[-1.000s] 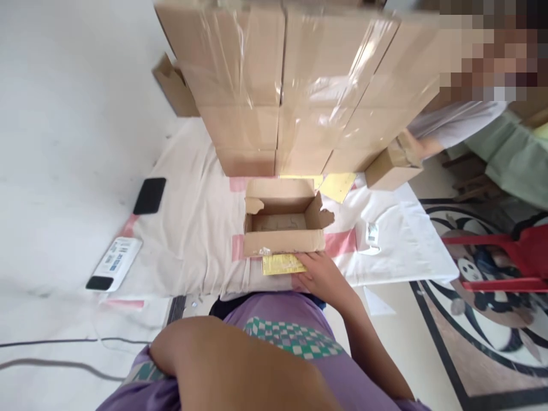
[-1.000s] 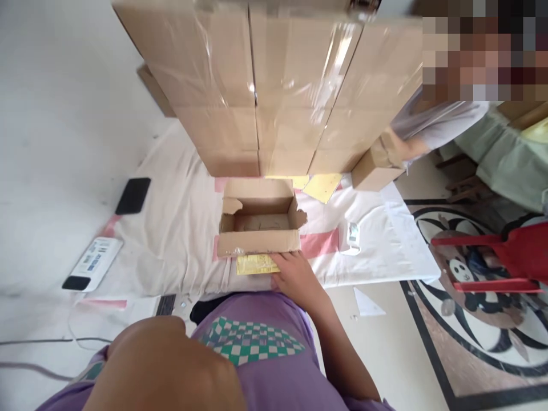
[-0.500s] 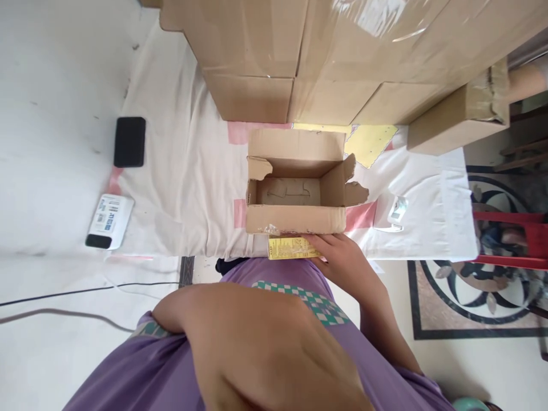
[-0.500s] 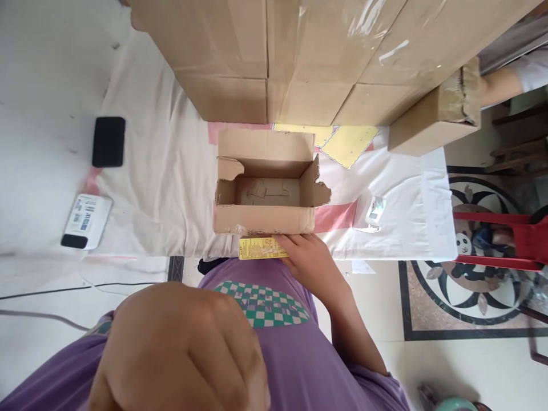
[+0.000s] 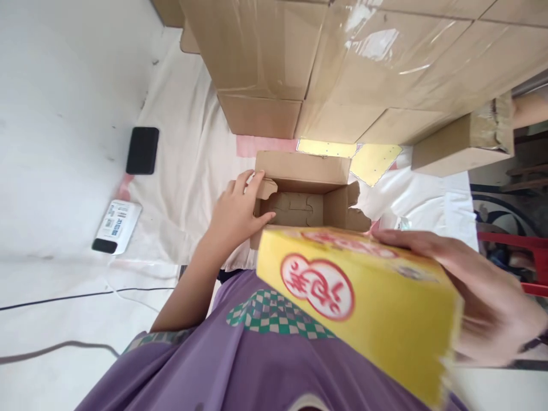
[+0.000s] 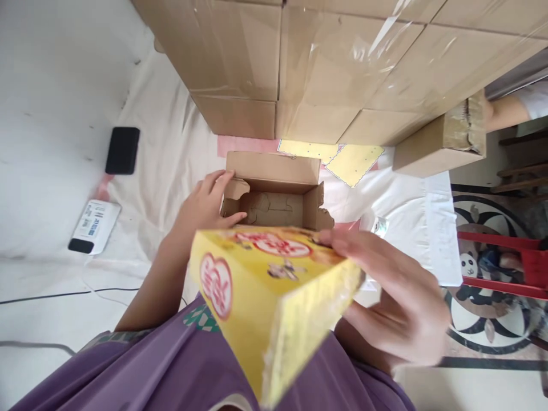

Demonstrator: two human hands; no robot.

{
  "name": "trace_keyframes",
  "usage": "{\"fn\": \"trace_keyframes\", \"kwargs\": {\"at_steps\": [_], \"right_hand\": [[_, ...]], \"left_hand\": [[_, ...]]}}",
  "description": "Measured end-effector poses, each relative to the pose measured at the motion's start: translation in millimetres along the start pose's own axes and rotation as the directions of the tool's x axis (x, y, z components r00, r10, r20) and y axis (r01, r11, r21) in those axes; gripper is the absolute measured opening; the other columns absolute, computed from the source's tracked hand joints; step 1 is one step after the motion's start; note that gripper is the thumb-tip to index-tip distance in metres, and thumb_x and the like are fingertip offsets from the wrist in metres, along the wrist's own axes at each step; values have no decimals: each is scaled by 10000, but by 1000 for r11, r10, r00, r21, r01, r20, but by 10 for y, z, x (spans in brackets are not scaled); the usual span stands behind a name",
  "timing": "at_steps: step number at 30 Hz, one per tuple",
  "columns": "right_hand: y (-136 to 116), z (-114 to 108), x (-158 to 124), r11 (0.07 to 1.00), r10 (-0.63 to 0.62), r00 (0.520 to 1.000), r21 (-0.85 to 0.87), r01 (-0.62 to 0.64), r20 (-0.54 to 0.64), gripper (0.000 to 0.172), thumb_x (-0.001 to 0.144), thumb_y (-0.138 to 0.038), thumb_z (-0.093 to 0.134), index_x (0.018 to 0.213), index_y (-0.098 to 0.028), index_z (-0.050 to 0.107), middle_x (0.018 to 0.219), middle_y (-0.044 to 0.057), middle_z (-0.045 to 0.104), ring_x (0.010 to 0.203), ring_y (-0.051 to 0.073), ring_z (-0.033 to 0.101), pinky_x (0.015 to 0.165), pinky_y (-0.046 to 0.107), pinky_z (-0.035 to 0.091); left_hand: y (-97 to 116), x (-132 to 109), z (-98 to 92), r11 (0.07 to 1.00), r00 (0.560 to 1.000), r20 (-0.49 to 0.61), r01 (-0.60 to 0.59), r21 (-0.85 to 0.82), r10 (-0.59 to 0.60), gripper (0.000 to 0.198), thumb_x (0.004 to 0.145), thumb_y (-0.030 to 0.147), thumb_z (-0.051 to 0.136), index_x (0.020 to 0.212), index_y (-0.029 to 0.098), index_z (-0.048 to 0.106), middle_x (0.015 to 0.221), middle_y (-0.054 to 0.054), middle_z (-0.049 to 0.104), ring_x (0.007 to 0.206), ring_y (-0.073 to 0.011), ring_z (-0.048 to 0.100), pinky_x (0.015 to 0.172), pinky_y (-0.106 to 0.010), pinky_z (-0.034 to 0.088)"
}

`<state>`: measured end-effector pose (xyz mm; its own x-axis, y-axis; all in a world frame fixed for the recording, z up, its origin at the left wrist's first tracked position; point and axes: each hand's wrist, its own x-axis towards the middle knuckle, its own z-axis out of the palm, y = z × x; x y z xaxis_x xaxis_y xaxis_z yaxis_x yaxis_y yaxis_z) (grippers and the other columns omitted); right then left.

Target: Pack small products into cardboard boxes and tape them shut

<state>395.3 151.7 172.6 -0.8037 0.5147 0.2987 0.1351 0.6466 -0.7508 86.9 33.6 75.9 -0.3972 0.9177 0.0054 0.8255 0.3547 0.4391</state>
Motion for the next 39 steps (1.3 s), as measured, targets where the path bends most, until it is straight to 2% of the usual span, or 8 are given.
{"fn": "trace_keyframes", "kwargs": {"at_steps": [3, 6, 10, 13, 16, 20, 27, 39], "right_hand": [[49, 279, 330, 987, -53, 997, -151, 60, 49, 657, 882, -120, 685, 1491, -332, 558, 1377, 77, 680, 1236, 308, 676, 966, 459, 614], [136, 475, 532, 928, 64, 982, -373, 8, 179, 535, 942, -171, 615, 1467, -243, 540, 1334, 110, 687, 1143, 298, 702, 868, 422, 617], [265, 608, 592, 841, 208, 947, -540, -45, 244, 479, 943, -182, 591, 1419, -210, 542, 1312, 113, 693, 1134, 321, 692, 861, 443, 584], [335, 750, 612, 782, 310, 904, -620, -66, 294, 421, 944, -173, 581, 1365, -187, 579, 1260, 113, 708, 1117, 332, 676, 879, 464, 554], [365, 895, 654, 770, 377, 864, -631, -93, 333, 390, 945, -159, 584, 1334, -183, 599, 1237, 96, 712, 1112, 316, 663, 898, 449, 533], [354, 974, 706, 750, 416, 860, -646, -142, 295, 397, 939, -144, 605, 1334, -194, 601, 1255, 86, 709, 1137, 308, 660, 901, 437, 523], [386, 1000, 737, 737, 495, 820, -640, -219, 289, 409, 961, -187, 616, 1368, -218, 587, 1320, 79, 698, 1176, 317, 669, 830, 422, 543], [547, 1014, 718, 795, 428, 868, -562, -230, 251, 501, 923, -157, 583, 1423, -175, 571, 1414, 115, 671, 1270, 340, 648, 1017, 494, 557]], "left_hand": [[-5, 88, 158, 985, 991, 23, 130, -116, -129, 688, 908, 287, 625, 1567, 233, 437, 1548, -124, 542, 1187, -329, 669, 909, -420, 558], [-57, 155, 245, 954, 979, -58, 179, -241, -198, 557, 950, 261, 535, 1506, 247, 507, 1422, -92, 657, 1016, -273, 711, 855, -382, 532], [-178, 157, 346, 900, 954, -97, 229, -371, -283, 335, 1015, 389, 456, 1182, 193, 670, 1021, -93, 765, 894, -272, 697, 802, -368, 485], [-210, 139, 395, 877, 951, -96, 229, -423, -295, 330, 1021, 440, 436, 969, 197, 653, 938, -89, 742, 874, -272, 676, 784, -366, 452], [-212, 141, 410, 858, 953, -72, 230, -459, -294, 336, 1022, 461, 429, 892, 208, 608, 879, -68, 712, 830, -259, 649, 759, -361, 426], [-233, 167, 421, 845, 960, -50, 217, -489, -275, 343, 1022, 475, 433, 846, 213, 568, 860, -57, 693, 817, -253, 632, 756, -362, 416], [-216, 165, 446, 805, 964, -59, 183, -565, -260, 293, 1031, 436, 443, 1011, 203, 621, 1056, -86, 723, 989, -277, 667, 873, -385, 463], [-205, 173, 456, 756, 964, -42, 177, -630, -261, 292, 1036, 422, 461, 1087, 189, 631, 1105, -90, 723, 1055, -269, 667, 951, -388, 479]]}}
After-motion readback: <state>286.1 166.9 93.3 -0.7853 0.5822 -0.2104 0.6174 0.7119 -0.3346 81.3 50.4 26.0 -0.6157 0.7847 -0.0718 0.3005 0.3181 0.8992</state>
